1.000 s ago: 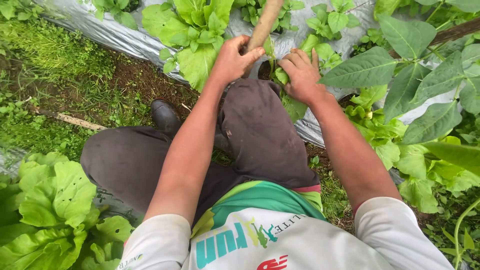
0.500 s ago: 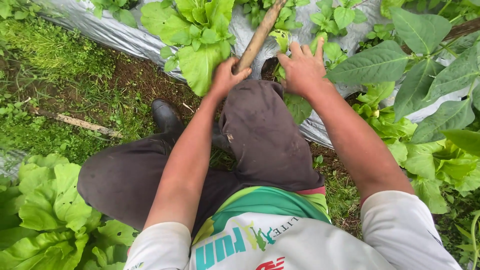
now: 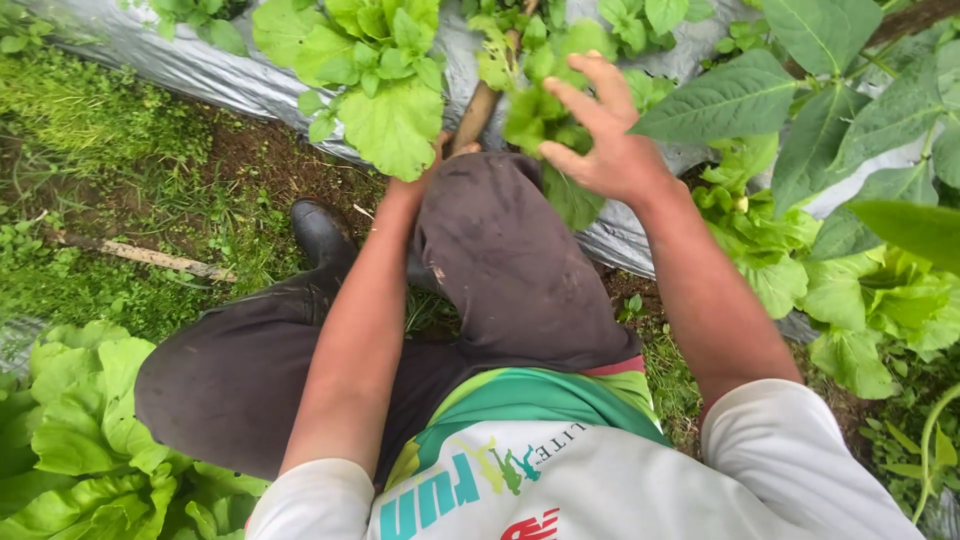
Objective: The person sits on the ground in a garden and uses a hoe to remove weeds from around the base of leafy green plants. They repeatedly strike the soil with the tool and pull out the weeds by hand.
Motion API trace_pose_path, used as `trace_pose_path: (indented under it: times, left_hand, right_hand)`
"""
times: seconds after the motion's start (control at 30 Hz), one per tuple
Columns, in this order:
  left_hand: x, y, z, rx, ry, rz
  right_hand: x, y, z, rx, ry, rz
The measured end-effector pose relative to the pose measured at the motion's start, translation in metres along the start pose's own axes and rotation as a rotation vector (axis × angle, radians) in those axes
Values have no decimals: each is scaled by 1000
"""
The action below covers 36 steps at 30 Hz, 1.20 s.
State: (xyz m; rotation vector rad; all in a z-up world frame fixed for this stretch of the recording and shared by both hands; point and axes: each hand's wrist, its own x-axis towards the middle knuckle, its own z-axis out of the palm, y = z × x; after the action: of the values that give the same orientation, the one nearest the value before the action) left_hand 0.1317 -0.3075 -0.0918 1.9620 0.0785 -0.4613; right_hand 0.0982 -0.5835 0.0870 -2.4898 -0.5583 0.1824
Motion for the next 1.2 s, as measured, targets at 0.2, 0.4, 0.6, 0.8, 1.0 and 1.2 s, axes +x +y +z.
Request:
trace_pose_path:
  times: [0.2,0.4,0.6,0.8,1.0,1.2]
  left_hand:
    - [6,-7,-19,295,24,295]
    - [-4,26,-24,241,-65,434]
    - [-78,192,-50,-17,-332,401]
    - [-27,220,4,245,-749,614]
    - [-14,206,49,838,-870,581]
    - [-33,187,33,1089,-799,586]
  right_hand:
    - [-79,26,40,99,377,360]
    - [-80,56,101,0,165,323]
    - [-74,47,92,-11,-30,323]
    - [-90,89,90,-143,247,116]
    - [-94,153,102,-45,455,0]
    - [-98,162,35,662,457,701]
